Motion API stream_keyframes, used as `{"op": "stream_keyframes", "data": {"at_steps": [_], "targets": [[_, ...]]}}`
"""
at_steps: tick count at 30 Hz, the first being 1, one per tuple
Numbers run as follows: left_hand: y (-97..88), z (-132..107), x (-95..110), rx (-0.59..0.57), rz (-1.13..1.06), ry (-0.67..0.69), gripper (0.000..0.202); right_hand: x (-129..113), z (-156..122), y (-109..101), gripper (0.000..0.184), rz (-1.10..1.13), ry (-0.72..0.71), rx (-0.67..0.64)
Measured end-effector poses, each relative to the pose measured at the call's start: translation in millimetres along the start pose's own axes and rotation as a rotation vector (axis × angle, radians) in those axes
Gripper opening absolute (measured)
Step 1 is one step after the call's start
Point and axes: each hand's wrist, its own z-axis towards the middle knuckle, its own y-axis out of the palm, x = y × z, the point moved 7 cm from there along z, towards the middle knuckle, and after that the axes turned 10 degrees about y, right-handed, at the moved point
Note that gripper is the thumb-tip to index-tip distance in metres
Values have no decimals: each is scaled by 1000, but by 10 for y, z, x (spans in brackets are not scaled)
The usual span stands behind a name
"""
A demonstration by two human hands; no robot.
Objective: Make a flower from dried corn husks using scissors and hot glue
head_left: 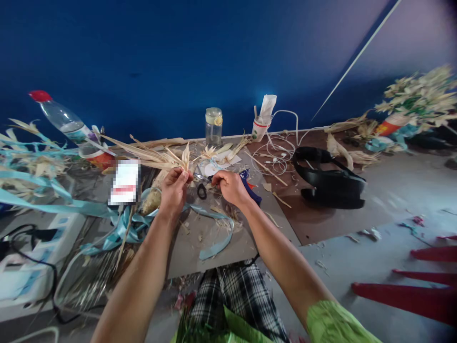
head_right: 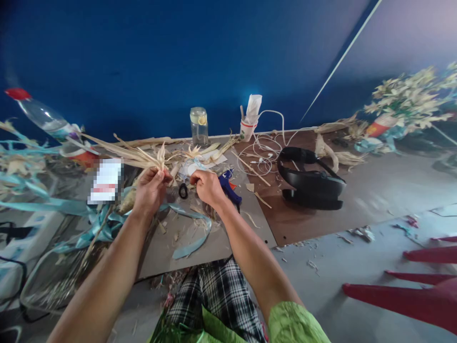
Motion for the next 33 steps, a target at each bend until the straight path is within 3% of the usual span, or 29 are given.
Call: {"op": "stream_keyframes", "data": {"at_steps": [9,14,17,19,25,28,30,33], "targets": [[10,8,26,-20,46,22,32,45,-12,143,35,62,29,-192],[18,9,36,-49,69,26,29,77,-131,302,25,-230,51,-632],[28,9,36,-62,76,23,28,136,-204,382,28,-345,64,-744],[32,8,34,-63,78,20,30,157,-210,407,32,-370,69,-706],[21,5,28,-40,88,15,32,135,-135,300,17,-287,87,-589],[13,-3,-4,-25,81,-14,32,76,-16,79,2,85,142,-428],[15,-19,-46,-18,63,-53,32,83,43,-58,12,443,218,-299],[51,-59,-108,-48,33,-95,31,113,63,-74,22,850,325,-236]]}}
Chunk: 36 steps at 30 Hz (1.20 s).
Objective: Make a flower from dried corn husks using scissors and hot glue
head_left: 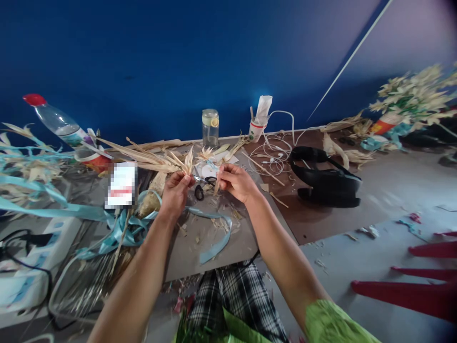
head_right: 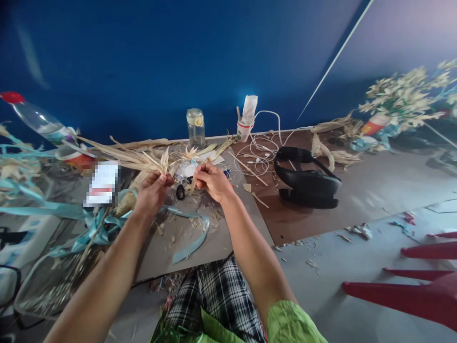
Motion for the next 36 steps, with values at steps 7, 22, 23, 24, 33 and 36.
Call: {"op": "stream_keyframes", "data": {"at_steps": [7,22,23,24,33,36], "targets": [[104,-94,-143,-126,49,-136,29,59,43,39,28,189,-24,82],[94,-89,-134,-197,286,-54,25,-71,-42,18,21,-113,-236,280],[78,-91,-127,-171,292,-55,26,-70,-42,31,23,-100,-238,264],[67,-92,-121,-149,295,-55,27,-68,-42,42,24,-87,-240,246],[92,-65,-11,-68,302,89,29,34,11,119,35,-65,-187,130],[106,-79,20,-52,331,107,27,73,21,158,33,-114,-125,119]]}}
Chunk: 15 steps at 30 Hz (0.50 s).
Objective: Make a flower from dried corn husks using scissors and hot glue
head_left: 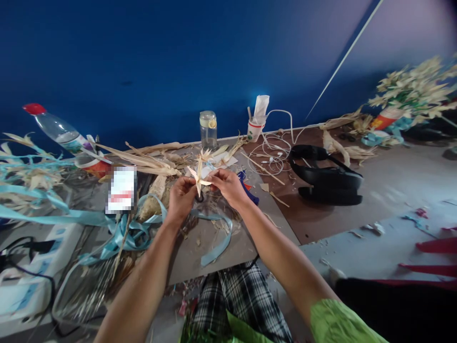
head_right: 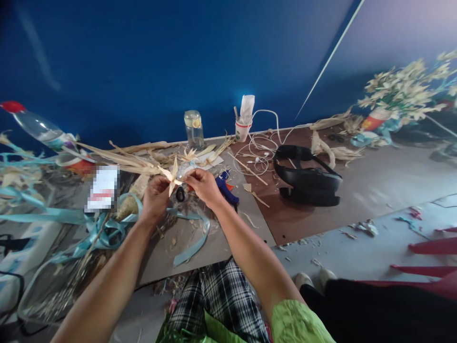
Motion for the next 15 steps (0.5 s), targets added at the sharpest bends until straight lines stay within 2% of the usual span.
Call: {"op": "stream_keyframes", "data": {"at_steps": [7,12,15], "targets": [[3,-7,-2,16,6,-21,27,38,-19,46,33,42,73,-57],[7,-8,-34,-2,-35,-22,27,48,6,27,31,-36,9,-27],[-4,-10,-84,0,-83,-37,27,26,1,21,30,11,11,-25]]}}
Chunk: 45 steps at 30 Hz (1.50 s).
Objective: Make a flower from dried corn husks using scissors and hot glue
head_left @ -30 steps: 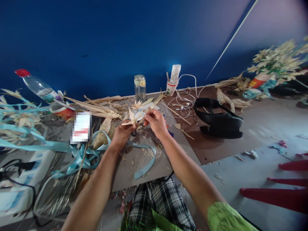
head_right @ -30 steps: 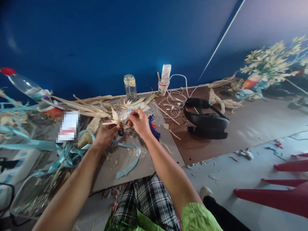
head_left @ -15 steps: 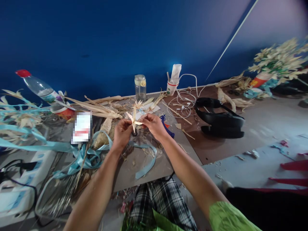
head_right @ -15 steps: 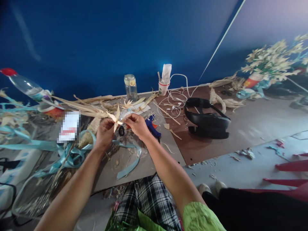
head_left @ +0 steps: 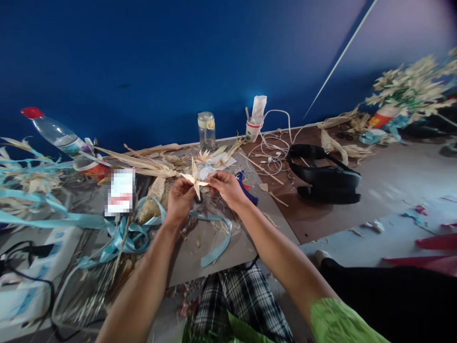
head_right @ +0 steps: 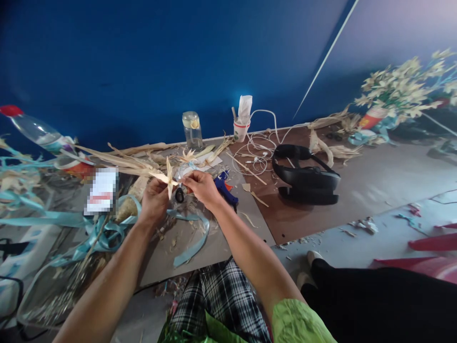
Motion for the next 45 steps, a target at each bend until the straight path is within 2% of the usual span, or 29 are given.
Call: {"op": "stream_keyframes", "data": {"at_steps": [6,15,17,21,23,27,29,32,38,40,45], "targets": [[-51,29,-45,32,-50,7,27,-24,-24,-58,24,142,68,36],[-83,42,-58,39,-27,-16,29,142,-5,-71,23,217,292,21],[-94,49,-72,17,-2,-11,27,93,3,-112,22,169,218,47],[-93,67,-86,-37,-2,7,27,-188,-64,-226,27,-10,-160,159],[-79,68,-95,-59,-10,0,25,-286,-116,-204,27,-171,-272,156],[-34,58,-80,-105,11,-1,22,-380,-180,-75,16,-464,-408,84],[-33,56,-55,-96,29,12,22,-363,-175,-17,13,-545,-410,34],[-37,53,-28,-82,48,14,23,-281,-140,50,11,-631,-331,-49],[-17,41,33,-101,118,17,25,-150,-86,50,25,-559,-171,-129],[-13,40,50,-103,161,20,24,-112,-67,43,25,-580,-174,-128],[5,31,79,-100,207,27,23,-82,-42,47,11,-658,-268,-90]]}}
